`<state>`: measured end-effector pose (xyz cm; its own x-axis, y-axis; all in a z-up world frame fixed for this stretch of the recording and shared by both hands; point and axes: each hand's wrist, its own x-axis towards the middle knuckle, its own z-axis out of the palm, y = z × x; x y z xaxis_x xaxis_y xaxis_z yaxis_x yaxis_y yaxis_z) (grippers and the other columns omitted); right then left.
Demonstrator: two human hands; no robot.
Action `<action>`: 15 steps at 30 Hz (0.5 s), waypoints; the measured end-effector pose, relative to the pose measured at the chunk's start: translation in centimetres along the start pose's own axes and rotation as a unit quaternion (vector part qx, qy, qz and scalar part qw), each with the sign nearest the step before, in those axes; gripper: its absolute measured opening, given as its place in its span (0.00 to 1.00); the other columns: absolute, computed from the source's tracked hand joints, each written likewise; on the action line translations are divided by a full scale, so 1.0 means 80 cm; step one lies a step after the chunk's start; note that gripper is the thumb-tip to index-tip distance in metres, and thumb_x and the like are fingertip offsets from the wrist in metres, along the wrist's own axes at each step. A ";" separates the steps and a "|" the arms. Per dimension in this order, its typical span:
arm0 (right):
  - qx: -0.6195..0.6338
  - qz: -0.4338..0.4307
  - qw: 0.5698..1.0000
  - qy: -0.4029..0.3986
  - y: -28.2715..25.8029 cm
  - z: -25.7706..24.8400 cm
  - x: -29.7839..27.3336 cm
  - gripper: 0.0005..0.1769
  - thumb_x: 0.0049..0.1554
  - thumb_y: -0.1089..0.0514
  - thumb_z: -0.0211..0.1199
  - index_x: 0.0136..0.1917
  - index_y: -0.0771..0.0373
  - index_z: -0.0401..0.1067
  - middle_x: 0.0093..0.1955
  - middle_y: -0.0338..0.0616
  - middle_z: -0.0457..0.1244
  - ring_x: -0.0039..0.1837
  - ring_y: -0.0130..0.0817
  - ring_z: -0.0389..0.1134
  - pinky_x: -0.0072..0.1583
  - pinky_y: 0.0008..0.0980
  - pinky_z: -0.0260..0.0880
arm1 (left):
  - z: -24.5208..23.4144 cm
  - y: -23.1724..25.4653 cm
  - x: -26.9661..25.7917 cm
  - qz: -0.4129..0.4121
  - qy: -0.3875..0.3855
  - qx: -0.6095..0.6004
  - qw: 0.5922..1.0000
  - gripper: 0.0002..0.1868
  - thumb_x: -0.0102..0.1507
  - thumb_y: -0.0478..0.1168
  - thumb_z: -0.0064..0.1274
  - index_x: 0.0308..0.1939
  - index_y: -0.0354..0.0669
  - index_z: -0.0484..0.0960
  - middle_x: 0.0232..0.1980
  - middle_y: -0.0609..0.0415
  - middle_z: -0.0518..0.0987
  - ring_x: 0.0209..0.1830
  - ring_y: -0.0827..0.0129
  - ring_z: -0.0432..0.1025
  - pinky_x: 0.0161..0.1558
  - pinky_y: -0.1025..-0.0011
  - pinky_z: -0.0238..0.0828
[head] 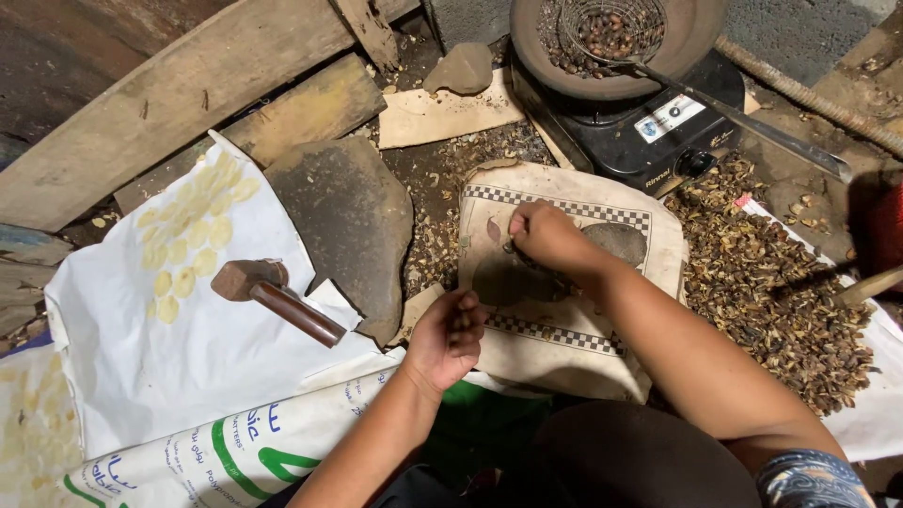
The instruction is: Cracking nut shells using a mallet and stone anvil, then sorting the kernels.
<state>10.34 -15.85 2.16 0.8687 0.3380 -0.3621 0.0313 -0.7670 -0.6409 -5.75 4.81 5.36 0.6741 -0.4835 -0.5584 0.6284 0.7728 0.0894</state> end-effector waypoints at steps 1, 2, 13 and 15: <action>0.001 -0.011 1.000 0.001 -0.005 0.002 0.002 0.08 0.57 0.58 0.58 0.48 0.56 0.77 0.50 0.58 0.69 0.58 0.60 0.72 0.59 0.51 0.74 | -0.004 0.002 -0.001 0.006 0.004 0.015 1.000 0.10 0.70 0.50 0.47 0.40 0.51 0.71 0.29 0.58 0.71 0.20 0.78 0.65 0.12 0.91 0.57; 0.002 -0.021 1.000 0.002 -0.011 0.004 0.003 0.09 0.58 0.58 0.58 0.50 0.57 0.77 0.50 0.59 0.69 0.58 0.60 0.72 0.58 0.51 0.74 | -0.008 0.005 -0.002 0.013 0.008 0.030 0.999 0.10 0.70 0.50 0.46 0.38 0.54 0.69 0.29 0.55 0.75 0.19 0.76 0.67 0.11 0.90 0.56; -0.047 -0.064 0.996 -0.033 -0.124 -0.036 -0.092 0.11 0.58 0.52 0.57 0.51 0.56 0.75 0.48 0.59 0.70 0.57 0.59 0.73 0.59 0.51 0.74 | 0.032 -0.003 0.036 0.116 0.265 0.001 0.957 0.10 0.68 0.37 0.46 0.30 0.44 0.72 0.26 0.56 0.72 0.22 0.73 0.69 0.26 0.83 0.71; -0.057 -0.105 0.991 -0.064 -0.152 -0.052 -0.137 0.13 0.58 0.53 0.58 0.54 0.59 0.74 0.50 0.64 0.70 0.58 0.61 0.73 0.60 0.52 0.74 | 0.029 -0.010 0.048 0.128 0.302 -0.030 0.944 0.11 0.67 0.35 0.48 0.28 0.41 0.74 0.26 0.53 0.75 0.24 0.70 0.72 0.29 0.81 0.73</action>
<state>2.52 -12.49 16.75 0.7672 0.5577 -0.3167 0.2666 -0.7264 -0.6334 -2.72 1.38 5.06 0.4459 0.0312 -0.8945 0.4392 0.8631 0.2491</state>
